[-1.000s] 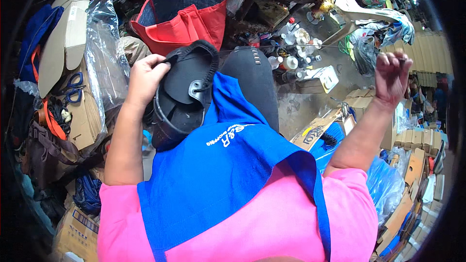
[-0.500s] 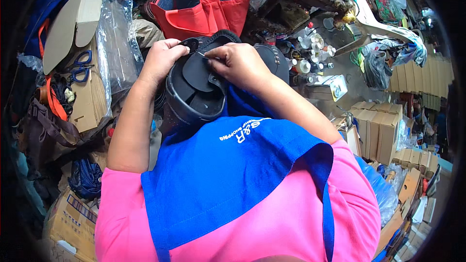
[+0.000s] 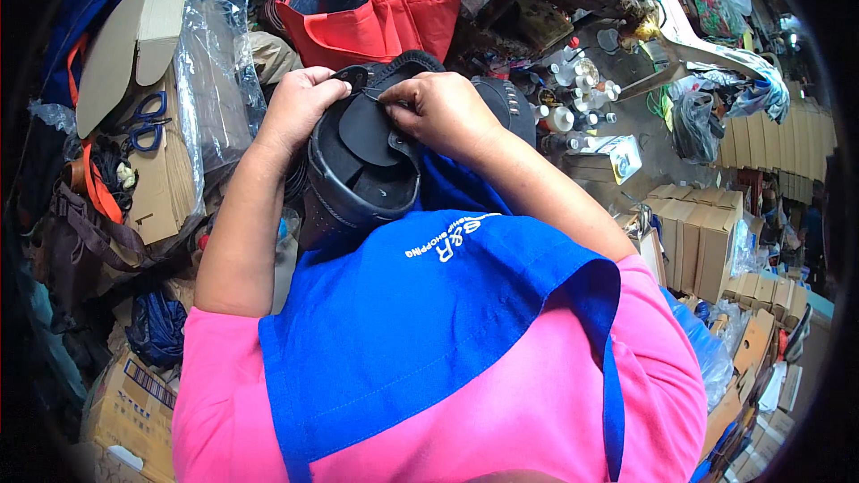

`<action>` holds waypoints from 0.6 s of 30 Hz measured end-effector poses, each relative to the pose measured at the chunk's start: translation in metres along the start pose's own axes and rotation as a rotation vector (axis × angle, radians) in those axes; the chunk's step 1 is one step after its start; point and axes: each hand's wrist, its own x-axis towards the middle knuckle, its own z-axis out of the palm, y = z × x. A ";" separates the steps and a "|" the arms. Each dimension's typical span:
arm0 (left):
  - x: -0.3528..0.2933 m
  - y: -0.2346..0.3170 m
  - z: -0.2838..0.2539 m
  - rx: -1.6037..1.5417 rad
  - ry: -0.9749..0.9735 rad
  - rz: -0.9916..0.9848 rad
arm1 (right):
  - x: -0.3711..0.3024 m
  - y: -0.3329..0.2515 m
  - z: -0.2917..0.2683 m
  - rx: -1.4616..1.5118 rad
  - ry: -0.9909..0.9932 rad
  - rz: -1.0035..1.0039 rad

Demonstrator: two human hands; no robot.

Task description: Hand-stitching or repairing a black shoe upper.

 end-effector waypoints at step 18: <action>-0.005 0.007 0.006 0.057 -0.059 0.009 | 0.000 0.008 -0.004 0.019 -0.007 -0.039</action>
